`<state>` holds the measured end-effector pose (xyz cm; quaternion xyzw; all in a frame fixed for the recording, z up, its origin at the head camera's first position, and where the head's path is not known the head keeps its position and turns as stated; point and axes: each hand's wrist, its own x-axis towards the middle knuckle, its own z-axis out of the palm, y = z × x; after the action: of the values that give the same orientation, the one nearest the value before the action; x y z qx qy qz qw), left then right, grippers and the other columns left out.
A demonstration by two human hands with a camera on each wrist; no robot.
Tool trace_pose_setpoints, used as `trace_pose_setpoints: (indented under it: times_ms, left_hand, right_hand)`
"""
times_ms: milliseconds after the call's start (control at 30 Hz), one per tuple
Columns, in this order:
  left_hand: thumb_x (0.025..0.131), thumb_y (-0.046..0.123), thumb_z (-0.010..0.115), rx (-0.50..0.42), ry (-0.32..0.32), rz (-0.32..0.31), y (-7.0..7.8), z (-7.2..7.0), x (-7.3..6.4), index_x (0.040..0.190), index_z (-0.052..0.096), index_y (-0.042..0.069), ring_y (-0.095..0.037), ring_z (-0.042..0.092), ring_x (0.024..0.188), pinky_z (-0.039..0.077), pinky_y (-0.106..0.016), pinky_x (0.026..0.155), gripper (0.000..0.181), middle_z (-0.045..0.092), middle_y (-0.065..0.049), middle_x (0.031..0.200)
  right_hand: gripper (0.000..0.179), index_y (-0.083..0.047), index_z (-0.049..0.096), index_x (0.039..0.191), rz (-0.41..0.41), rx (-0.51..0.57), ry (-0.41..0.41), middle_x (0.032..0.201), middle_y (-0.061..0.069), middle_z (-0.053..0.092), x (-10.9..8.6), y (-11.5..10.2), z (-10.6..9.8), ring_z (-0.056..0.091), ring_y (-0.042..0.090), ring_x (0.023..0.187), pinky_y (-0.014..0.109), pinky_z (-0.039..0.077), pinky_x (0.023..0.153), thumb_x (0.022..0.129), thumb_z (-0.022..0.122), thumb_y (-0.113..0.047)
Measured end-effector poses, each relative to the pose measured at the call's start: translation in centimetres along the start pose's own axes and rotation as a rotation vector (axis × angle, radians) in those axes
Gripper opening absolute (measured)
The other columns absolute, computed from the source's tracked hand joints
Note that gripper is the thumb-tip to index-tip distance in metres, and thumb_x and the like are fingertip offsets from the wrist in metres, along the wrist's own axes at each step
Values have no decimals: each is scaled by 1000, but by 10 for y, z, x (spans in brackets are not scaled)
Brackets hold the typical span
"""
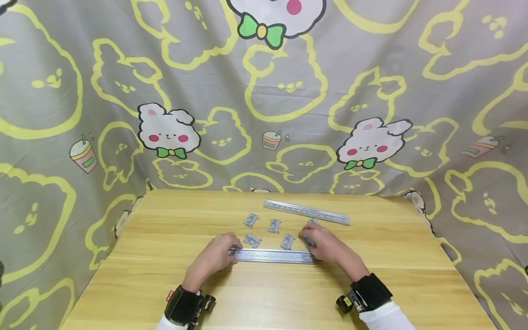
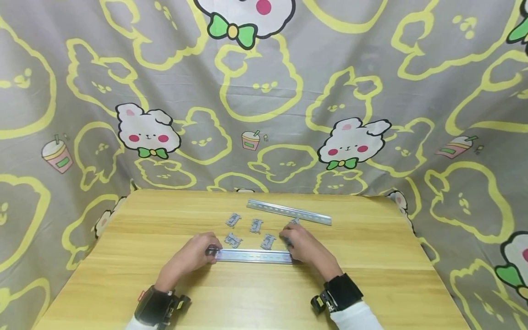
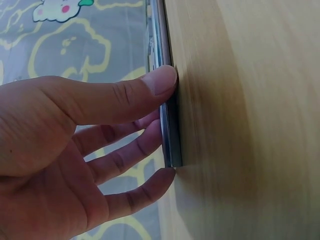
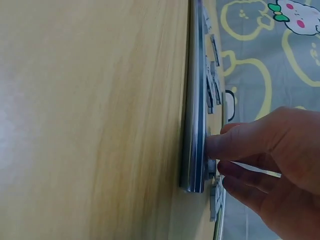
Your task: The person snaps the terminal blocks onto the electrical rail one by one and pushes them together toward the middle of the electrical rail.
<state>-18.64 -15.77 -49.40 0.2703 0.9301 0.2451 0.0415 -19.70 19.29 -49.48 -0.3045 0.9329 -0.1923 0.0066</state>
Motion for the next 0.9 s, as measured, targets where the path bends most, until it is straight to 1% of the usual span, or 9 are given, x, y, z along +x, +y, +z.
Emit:
trace_pose_setpoints:
  times_ms: [200, 400, 533, 567, 600, 700, 767, 800, 900]
  left_hand:
    - [73, -2, 87, 3, -3, 15, 0, -1, 1, 99, 77, 4, -26, 68, 93, 59, -42, 85, 29, 68, -5, 97]
    - [73, -1, 87, -2, -6, 2, -1, 0, 0, 99, 77, 4, -25, 68, 94, 59, -42, 85, 29, 69, -5, 97]
    - [72, -2, 87, -13, -2, 10, -1, 0, -1, 99, 76, 3, -27, 67, 93, 58, -44, 85, 29, 69, -5, 97]
    - [72, -1, 87, -17, -1, 10, -1, 0, -1, 99, 76, 3, -27, 67, 93, 58, -44, 85, 29, 69, -5, 97]
    - [71, -1, 88, -25, -1, 9, -2, 0, -1, 99, 76, 3, -27, 67, 92, 58, -44, 85, 30, 69, -6, 96]
    - [70, -1, 88, -45, -1, -1, -4, 0, 0, 100, 76, 3, -26, 66, 91, 58, -44, 84, 32, 69, -5, 96]
    - [70, 0, 89, -57, -1, -12, -6, 1, 0, 101, 76, 3, -24, 66, 90, 58, -43, 83, 33, 69, -4, 95]
    - [70, 0, 89, -63, -2, -17, -7, 1, 1, 101, 76, 4, -23, 65, 89, 58, -42, 83, 34, 69, -3, 95]
    - [70, 1, 89, -78, -7, -23, -8, 1, 1, 101, 76, 4, -21, 65, 89, 58, -41, 83, 34, 68, -2, 95]
  right_hand:
    - [39, 4, 70, 122, 26, 18, -24, 119, 15, 63, 3, 2, -1, 62, 31, 110, 42, 56, 92, 83, 73, 11]
    - [42, 4, 68, 123, 42, -2, -18, 118, 14, 62, 3, 2, -3, 63, 29, 106, 40, 57, 88, 83, 79, 1]
    - [48, 6, 65, 128, 74, -3, 7, 122, 15, 60, -3, 1, -7, 61, 24, 100, 36, 56, 81, 84, 80, -5]
    - [50, 6, 64, 130, 84, -3, 17, 124, 17, 60, -4, 1, -9, 61, 24, 102, 36, 56, 79, 83, 80, -6]
    - [52, 7, 64, 131, 95, 1, 24, 127, 19, 59, -6, 1, -10, 61, 23, 98, 35, 55, 76, 83, 80, -6]
    - [55, 8, 62, 132, 124, 26, 45, 127, 21, 59, -13, 1, -15, 60, 21, 90, 32, 54, 72, 81, 79, -7]
    - [55, 7, 63, 131, 147, 52, 60, 125, 20, 60, -18, 1, -18, 59, 19, 87, 31, 53, 70, 80, 80, -6]
    - [54, 7, 64, 130, 155, 68, 67, 122, 17, 60, -20, 2, -18, 57, 18, 85, 31, 53, 70, 80, 79, -6]
    - [51, 7, 65, 128, 167, 110, 104, 118, 13, 59, -29, 3, -19, 60, 21, 91, 34, 56, 75, 80, 79, -5]
